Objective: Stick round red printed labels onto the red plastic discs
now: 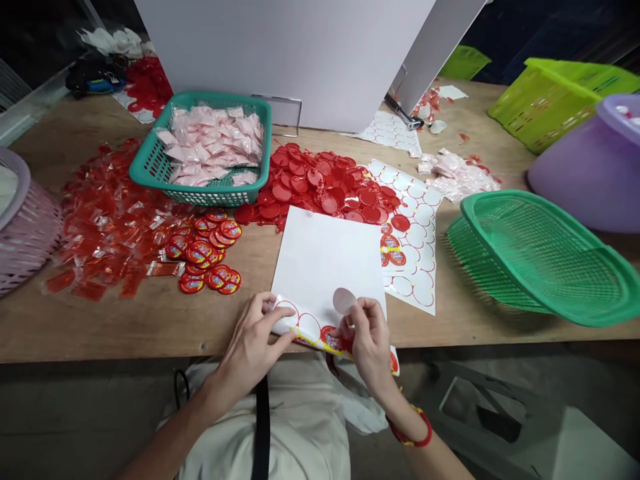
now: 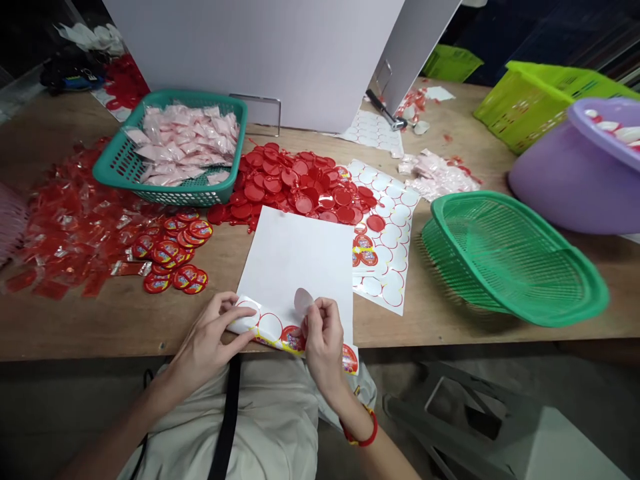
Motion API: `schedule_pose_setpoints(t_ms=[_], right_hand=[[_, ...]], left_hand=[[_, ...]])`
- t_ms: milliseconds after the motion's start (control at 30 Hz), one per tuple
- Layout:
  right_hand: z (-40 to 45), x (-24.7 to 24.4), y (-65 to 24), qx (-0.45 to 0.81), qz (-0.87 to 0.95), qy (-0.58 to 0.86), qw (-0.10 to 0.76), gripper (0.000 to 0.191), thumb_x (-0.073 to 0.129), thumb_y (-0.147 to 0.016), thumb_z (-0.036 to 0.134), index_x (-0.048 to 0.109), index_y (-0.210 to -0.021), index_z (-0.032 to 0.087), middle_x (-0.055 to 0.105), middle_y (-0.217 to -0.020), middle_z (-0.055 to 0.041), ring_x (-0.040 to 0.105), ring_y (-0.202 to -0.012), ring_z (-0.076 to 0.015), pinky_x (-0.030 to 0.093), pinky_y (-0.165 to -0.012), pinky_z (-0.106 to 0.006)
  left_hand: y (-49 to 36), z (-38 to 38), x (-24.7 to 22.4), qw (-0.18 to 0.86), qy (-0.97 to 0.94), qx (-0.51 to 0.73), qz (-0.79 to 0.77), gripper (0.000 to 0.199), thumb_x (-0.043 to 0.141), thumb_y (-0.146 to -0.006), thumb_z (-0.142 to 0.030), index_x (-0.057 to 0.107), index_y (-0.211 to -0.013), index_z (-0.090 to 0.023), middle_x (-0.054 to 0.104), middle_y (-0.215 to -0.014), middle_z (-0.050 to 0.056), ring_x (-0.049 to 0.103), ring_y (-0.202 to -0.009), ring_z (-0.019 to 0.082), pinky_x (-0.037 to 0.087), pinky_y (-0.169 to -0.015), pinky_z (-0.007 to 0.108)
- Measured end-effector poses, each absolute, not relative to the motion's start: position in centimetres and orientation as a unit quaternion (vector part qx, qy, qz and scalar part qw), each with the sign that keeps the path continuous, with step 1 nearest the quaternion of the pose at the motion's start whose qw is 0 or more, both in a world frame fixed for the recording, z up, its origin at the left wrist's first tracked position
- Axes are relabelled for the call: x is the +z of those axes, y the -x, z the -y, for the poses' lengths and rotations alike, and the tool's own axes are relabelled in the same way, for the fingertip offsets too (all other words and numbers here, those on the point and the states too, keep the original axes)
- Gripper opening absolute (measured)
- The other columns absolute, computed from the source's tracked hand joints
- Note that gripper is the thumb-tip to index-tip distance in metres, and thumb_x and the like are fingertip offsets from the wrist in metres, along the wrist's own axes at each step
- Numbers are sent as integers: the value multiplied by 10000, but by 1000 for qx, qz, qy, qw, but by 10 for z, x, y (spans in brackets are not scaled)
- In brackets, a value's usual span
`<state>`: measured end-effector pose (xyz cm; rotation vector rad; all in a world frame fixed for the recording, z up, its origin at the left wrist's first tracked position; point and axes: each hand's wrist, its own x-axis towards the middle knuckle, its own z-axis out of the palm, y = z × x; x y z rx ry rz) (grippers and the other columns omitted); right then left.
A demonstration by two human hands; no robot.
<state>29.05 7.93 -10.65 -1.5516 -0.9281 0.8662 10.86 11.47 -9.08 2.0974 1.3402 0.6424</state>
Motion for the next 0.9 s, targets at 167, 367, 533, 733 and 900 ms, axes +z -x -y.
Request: schedule_pose_setpoints(t_ms=[167,367,533,733,900], right_hand=[[-73,-120,-278,5,667,561,490,111,435,-838,118,473,-889,209,486,-548,42,435,-420,-93,328,-400,-208],[-76,-112,-275,126,698,534,461,267,462,-851,183,436,-1118,177,562,-597,12,507,-447,-110,394,-412,-208],[-91,-101,-284,287,580,587,486,121,474,-856,271,547,-873,176,505,-515,33,466,-407,-99,388,-373,-191],[-102,-123,-284,191,559,616,521,135,453,-858,266,558,-850,182,604,-709,-36,560,-581,-134,473,-517,-228],[-96,-136,-282,202,568,604,521,438,457,-861,267,336,-1276,199,597,-891,-77,558,-641,-142,502,-559,-267]], left_hand=[[-120,-120,-65,336,-791,237,-454,251,480,-844,-294,612,-659,-186,607,-787,34,553,-766,158,424,-689,264],[-134,-128,-58,425,-735,205,-488,270,391,-870,-251,538,-659,-170,564,-625,-12,512,-584,107,369,-562,217],[-129,-136,-60,412,-770,194,-447,249,404,-866,-220,596,-714,-174,626,-709,7,570,-675,121,405,-616,209],[-148,-230,-65,104,-843,207,-486,202,459,-844,-178,605,-980,-147,667,-906,59,606,-785,154,468,-716,252],[-178,-325,-69,-53,-875,164,-453,308,429,-769,4,590,-1010,-100,591,-1100,154,522,-1025,241,399,-889,404]])
